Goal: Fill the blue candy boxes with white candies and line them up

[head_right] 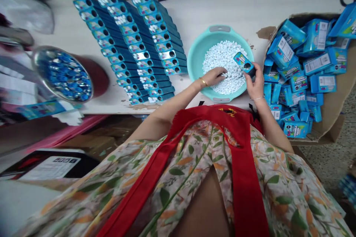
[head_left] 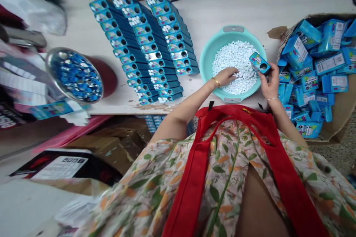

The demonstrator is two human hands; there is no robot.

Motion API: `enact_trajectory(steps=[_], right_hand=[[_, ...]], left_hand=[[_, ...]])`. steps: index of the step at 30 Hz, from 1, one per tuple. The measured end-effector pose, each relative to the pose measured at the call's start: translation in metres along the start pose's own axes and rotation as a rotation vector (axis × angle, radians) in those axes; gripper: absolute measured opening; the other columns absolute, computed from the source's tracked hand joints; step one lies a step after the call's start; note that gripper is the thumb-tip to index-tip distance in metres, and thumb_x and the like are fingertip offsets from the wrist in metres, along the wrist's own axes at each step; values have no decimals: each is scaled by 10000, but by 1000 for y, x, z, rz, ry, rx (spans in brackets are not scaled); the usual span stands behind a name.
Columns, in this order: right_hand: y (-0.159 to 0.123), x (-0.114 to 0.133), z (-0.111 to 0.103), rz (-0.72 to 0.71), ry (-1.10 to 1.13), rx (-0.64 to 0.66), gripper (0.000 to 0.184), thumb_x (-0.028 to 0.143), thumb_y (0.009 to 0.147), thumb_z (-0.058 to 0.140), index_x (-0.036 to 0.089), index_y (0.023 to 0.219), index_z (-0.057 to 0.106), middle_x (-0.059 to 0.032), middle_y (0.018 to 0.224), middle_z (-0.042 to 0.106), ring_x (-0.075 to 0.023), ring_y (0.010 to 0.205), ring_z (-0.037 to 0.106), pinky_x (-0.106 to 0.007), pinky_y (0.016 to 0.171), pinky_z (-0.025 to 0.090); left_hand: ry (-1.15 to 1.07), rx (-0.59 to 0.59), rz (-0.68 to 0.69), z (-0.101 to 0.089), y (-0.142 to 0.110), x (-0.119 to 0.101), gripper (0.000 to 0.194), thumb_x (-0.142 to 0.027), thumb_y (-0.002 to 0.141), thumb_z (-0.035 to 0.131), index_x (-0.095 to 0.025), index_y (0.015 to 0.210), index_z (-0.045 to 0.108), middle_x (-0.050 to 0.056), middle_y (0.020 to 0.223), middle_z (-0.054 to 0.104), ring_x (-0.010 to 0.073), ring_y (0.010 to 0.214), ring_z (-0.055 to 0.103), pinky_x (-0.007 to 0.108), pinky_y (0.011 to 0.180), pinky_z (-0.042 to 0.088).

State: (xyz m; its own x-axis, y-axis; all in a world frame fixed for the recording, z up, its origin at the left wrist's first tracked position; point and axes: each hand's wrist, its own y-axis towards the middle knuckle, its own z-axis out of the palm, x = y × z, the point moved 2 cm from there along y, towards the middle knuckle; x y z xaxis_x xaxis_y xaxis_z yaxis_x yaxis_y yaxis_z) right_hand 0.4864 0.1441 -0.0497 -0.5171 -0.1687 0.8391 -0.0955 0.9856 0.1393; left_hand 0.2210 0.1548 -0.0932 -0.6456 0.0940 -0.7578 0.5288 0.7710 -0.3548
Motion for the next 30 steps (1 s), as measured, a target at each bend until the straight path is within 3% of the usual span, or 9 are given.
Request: enact_trajectory(steps=[5,8,11,17,21,24,27,30], right_hand=[[-1,2,1,-7,5,31,645,750,1033,585,276,1471,597,-134,1423,700,-353,1364,698,-674,1230,561],[-2,9,9,-7,-20,102,640,760,1033,554,279,1450,623,-152,1442,713,-369,1392,684,-666,1258,551],[-4,15,20,-64,-13,177,615,742,1048,511,289,1445,639,-158,1449,723,-374,1404,683,-657,1266,557],[-9,14,41,-121,28,243,598,704,1074,459,302,1482,630,-155,1485,713,-380,1446,659,-700,1305,511],[-13,12,44,-120,61,246,597,704,1073,475,302,1487,631,-160,1487,709,-377,1436,663,-690,1303,514],[-16,14,43,-135,66,237,580,676,1078,487,284,1478,637,-172,1466,724,-367,1413,680,-657,1271,549],[-20,21,44,-130,78,261,538,612,1071,519,273,1473,635,-171,1462,739,-353,1405,689,-632,1252,569],[-25,33,50,-113,108,307,538,598,1052,545,263,1462,639,-172,1466,750,-348,1389,703,-618,1233,584]], left_hand=[[74,-112,115,-55,-51,-9,357,-334,1056,542,-154,1327,688,177,1273,755,313,1187,687,462,1104,524],[136,-165,162,-87,-74,-30,352,-365,1077,546,-170,1332,689,146,1228,751,310,1184,689,475,1097,527],[224,-187,150,-105,-80,-56,313,-360,1075,564,-194,1297,708,119,1179,737,321,1188,687,504,1094,527],[355,-250,86,-101,-74,-104,270,-272,1111,481,-187,1181,728,127,1012,687,361,1180,670,565,1059,521],[385,-278,91,-104,-83,-119,278,-259,1126,450,-202,1158,719,120,999,679,355,1179,659,577,1077,509],[408,-271,77,-119,-97,-113,280,-279,1114,463,-212,1149,732,125,1008,683,355,1152,665,572,1058,528],[377,-257,96,-127,-104,-94,303,-406,1089,562,-217,1254,730,134,1114,707,352,1146,675,542,1032,564],[278,-240,178,-114,-96,-74,612,-603,993,722,-187,1437,657,168,1335,695,361,1251,665,497,1054,584]])
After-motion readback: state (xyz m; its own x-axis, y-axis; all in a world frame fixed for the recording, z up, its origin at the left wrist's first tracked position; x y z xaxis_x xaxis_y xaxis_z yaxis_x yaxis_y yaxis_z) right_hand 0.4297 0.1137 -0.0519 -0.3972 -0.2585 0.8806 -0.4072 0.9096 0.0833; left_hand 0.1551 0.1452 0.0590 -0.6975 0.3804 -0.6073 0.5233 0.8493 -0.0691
